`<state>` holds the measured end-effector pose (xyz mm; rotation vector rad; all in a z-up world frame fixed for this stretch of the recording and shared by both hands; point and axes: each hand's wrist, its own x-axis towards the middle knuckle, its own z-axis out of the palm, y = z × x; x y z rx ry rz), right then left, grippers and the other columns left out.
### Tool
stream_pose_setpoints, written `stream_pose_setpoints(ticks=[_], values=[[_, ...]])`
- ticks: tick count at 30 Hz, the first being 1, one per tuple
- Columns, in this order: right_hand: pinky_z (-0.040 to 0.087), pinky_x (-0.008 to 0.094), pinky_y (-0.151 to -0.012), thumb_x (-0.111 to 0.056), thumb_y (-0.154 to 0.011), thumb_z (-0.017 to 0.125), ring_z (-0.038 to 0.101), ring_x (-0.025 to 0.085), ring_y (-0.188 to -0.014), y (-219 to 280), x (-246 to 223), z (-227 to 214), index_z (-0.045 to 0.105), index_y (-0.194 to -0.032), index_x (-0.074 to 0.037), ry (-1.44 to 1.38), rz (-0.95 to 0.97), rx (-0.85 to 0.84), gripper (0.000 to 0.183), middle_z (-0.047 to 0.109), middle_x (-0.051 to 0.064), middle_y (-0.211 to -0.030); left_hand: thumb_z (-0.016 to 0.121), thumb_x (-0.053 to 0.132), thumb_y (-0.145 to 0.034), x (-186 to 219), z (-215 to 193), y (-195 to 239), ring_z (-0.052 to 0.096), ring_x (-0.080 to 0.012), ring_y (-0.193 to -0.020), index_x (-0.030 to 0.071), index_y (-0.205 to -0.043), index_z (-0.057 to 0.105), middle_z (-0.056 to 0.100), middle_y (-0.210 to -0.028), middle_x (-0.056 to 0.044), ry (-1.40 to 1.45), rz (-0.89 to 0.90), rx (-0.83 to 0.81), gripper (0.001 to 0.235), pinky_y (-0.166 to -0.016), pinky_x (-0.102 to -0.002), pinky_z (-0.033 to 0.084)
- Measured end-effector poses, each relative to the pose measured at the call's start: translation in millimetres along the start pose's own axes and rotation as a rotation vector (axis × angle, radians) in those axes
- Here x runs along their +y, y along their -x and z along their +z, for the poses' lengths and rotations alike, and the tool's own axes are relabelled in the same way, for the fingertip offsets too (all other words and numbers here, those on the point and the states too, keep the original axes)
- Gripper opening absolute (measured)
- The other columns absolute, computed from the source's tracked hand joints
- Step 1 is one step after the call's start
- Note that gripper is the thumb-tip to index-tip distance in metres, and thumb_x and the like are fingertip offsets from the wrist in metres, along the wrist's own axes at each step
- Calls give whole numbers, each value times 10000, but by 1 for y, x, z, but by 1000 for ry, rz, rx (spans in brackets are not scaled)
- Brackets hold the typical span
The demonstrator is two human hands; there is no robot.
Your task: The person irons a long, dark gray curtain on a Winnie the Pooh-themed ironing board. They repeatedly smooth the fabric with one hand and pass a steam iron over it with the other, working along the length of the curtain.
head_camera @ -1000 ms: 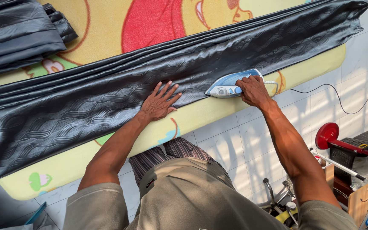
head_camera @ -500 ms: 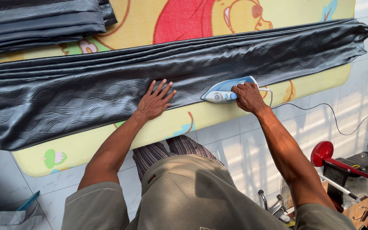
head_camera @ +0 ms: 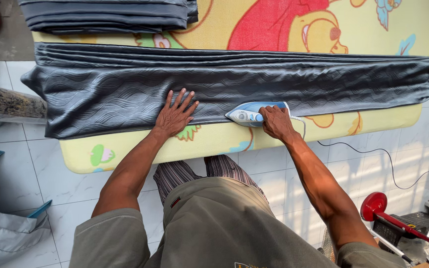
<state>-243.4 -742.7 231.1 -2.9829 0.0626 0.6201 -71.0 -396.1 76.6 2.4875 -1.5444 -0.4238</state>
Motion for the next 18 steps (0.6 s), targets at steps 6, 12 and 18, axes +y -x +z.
stream_pose_setpoints(ticks=[6, 12, 18], values=[[364, 472, -776, -70, -798, 635, 574, 296, -865, -36, -58, 2, 532, -1049, -120, -20, -77, 21, 276, 599, 66, -903, 291, 531, -1046, -45, 0, 59, -43, -302, -1577, 310, -1618, 248, 53, -1725, -31, -24, -137, 15, 614, -1244, -603, -67], [359, 476, -736, -84, -802, 631, 569, 300, -864, -68, -116, 4, 531, -1056, -112, 10, -147, 16, 275, 599, 74, -911, 283, 533, -1044, -86, 2, 114, -48, -318, -1578, 299, -1625, 224, 32, -1723, -47, 76, -285, 52, 629, -1233, -611, -78], [367, 491, -729, -97, -817, 627, 578, 305, -880, -94, -172, 4, 521, -1064, -102, 22, -201, -11, 268, 611, 81, -933, 341, 513, -1068, -122, -1, 160, -22, -336, -1597, 277, -1646, 273, 67, -1746, -79, 72, -411, 163, 629, -1246, -630, -43]])
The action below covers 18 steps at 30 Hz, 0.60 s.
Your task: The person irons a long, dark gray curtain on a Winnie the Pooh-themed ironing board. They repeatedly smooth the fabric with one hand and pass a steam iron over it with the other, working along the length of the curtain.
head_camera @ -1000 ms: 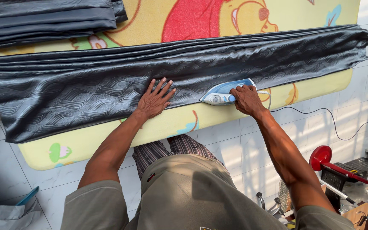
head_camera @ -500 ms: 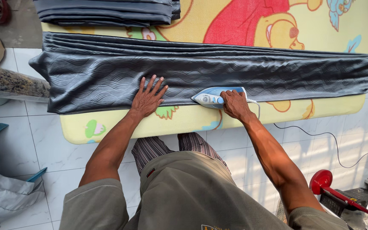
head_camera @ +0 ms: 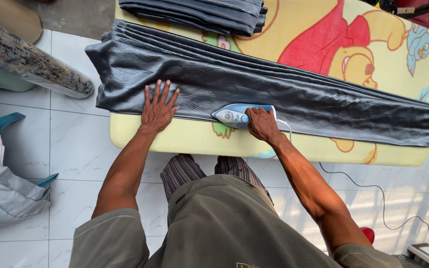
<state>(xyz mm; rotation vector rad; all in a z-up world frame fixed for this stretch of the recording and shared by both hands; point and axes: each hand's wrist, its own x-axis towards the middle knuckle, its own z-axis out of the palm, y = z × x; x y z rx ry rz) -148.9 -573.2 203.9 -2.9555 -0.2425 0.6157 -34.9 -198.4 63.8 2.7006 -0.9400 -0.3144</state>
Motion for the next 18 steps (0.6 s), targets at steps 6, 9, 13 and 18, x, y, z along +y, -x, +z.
stream_pose_setpoints(ticks=[6, 9, 13, 18], values=[[402, 528, -711, -107, -836, 612, 591, 331, -912, -33, -44, -3, 507, -1068, -74, -11, -19, -78, 257, 627, 120, -979, 447, 482, -1071, -43, -17, 24, 25, -391, -1597, 226, -1648, 332, 98, -1748, -140, 42, -157, 88, 641, -1226, -678, -5], [411, 529, -710, -117, -835, 614, 595, 340, -929, -46, -61, -5, 503, -1078, -69, -12, -51, -85, 272, 627, 135, -975, 478, 462, -1088, -61, -23, 38, 35, -424, -1592, 178, -1658, 334, 103, -1739, -179, 90, -340, 165, 653, -1220, -700, -5], [420, 533, -697, -110, -846, 613, 605, 340, -903, -65, -81, -3, 499, -1058, -75, -24, -120, -59, 244, 628, 136, -966, 506, 504, -1084, -87, -23, 62, 102, -494, -1526, 50, -1638, 310, 171, -1663, -294, 244, -804, 369, 742, -1169, -692, 13], [468, 540, -668, -124, -849, 641, 613, 369, -845, -85, -101, 0, 487, -1029, -50, -43, -275, 86, 248, 615, 165, -895, 395, 679, -1043, -136, 1, 65, 472, -377, -1371, 17, -1434, 519, 568, -1439, -196, 1057, -1554, 236, 778, -1195, -631, 179]])
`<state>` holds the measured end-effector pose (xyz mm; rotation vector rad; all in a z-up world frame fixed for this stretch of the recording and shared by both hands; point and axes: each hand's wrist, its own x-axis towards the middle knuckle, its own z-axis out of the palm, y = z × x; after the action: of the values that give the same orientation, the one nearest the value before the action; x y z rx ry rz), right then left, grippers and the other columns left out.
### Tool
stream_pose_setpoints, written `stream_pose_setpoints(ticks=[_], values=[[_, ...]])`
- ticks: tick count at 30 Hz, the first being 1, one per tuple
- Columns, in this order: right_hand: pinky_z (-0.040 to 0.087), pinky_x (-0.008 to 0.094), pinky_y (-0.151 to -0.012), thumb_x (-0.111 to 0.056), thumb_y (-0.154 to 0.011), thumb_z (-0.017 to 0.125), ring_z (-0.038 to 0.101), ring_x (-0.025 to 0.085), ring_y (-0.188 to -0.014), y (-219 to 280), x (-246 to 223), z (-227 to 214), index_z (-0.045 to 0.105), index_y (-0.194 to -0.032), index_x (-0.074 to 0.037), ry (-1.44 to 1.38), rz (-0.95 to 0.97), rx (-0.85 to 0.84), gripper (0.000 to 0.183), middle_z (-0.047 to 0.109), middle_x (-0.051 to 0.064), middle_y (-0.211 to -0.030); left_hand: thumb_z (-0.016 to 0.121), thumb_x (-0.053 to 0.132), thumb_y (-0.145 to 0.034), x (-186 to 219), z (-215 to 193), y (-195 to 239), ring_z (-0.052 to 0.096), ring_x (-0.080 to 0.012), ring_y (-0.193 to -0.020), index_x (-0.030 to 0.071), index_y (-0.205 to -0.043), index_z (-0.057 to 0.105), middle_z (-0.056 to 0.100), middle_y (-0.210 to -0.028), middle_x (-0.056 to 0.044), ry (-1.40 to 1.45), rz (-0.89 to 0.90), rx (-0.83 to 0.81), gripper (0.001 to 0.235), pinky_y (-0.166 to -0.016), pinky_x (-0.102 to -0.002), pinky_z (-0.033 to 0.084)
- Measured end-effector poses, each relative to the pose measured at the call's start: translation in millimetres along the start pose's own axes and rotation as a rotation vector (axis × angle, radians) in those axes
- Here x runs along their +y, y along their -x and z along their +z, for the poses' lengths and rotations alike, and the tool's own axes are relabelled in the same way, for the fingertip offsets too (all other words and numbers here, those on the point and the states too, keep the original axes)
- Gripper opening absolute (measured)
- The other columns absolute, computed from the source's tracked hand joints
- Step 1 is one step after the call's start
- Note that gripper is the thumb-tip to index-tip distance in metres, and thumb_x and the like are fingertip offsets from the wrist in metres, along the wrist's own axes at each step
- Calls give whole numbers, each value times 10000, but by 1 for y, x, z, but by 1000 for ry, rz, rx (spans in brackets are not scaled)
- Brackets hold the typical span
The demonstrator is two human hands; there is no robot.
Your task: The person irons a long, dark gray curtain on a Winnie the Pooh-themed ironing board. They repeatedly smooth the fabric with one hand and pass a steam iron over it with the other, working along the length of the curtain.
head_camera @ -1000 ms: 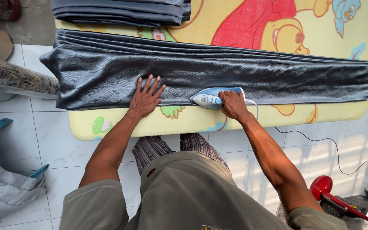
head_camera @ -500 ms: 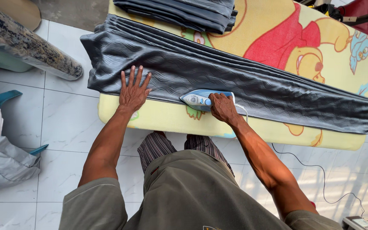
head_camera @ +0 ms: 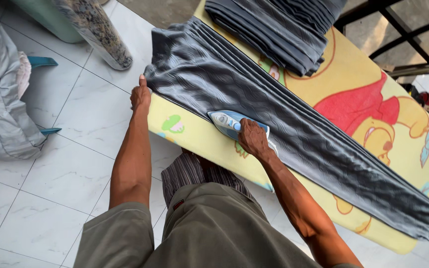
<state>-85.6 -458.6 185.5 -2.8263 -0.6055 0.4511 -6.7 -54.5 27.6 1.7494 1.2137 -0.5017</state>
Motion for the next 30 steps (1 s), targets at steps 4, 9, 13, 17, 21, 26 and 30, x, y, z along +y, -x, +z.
stream_pose_setpoints(ticks=[4, 9, 13, 17, 21, 26, 30], values=[[497, 522, -672, -79, -841, 637, 613, 368, -767, -10, -16, 2, 477, -992, -24, -33, -1, -41, 227, 600, 183, -856, 538, 693, -974, -16, 8, -44, 660, -334, -1037, -16, -1227, 695, 715, -1211, -193, 273, -163, -92, 769, -891, -486, 505], [486, 522, -623, -56, -812, 644, 608, 391, -750, -25, -35, -2, 482, -1028, 20, -55, -74, 52, 281, 591, 211, -837, 762, 430, -869, -15, 21, -84, 680, -262, -897, 70, -1183, 711, 717, -1129, -105, 574, -288, -127, 480, -740, -418, 525], [485, 524, -663, -48, -827, 637, 601, 387, -758, -43, -53, -6, 468, -982, 1, -54, -51, 29, 234, 579, 212, -804, 771, 262, -843, -2, 15, -92, 664, -234, -1001, 102, -1154, 713, 708, -1151, -62, 858, -411, -196, 354, -810, -457, 489], [481, 523, -662, -46, -826, 642, 597, 384, -745, -63, -76, -6, 476, -960, -1, -29, 36, -27, 218, 575, 213, -767, 736, 250, -889, -6, 2, -86, 634, -244, -1066, 99, -1207, 668, 682, -1174, -65, 1177, -473, -319, 358, -903, -485, 456], [473, 523, -640, -30, -825, 629, 578, 378, -710, -85, -99, -2, 482, -1035, 19, -26, -3, 21, 261, 571, 216, -779, 702, 238, -935, -19, -4, -93, 604, -254, -1132, 96, -1260, 624, 656, -1197, -68, 1302, -518, -405, 363, -996, -513, 423], [475, 514, -628, -27, -831, 623, 564, 363, -686, -115, -128, 3, 462, -1057, 24, -30, -46, 10, 283, 555, 214, -755, 670, 171, -956, -28, 0, -123, 613, -279, -1130, 56, -1271, 587, 639, -1221, -105, 1389, -543, -389, 345, -990, -515, 467], [483, 522, -648, -34, -843, 629, 572, 381, -718, -143, -154, 6, 459, -1069, 32, -9, -69, 14, 290, 563, 226, -782, 667, 92, -955, -40, -2, -133, 620, -279, -1138, 53, -1212, 592, 631, -1210, -107, 1480, -433, -450, 270, -1011, -480, 483]])
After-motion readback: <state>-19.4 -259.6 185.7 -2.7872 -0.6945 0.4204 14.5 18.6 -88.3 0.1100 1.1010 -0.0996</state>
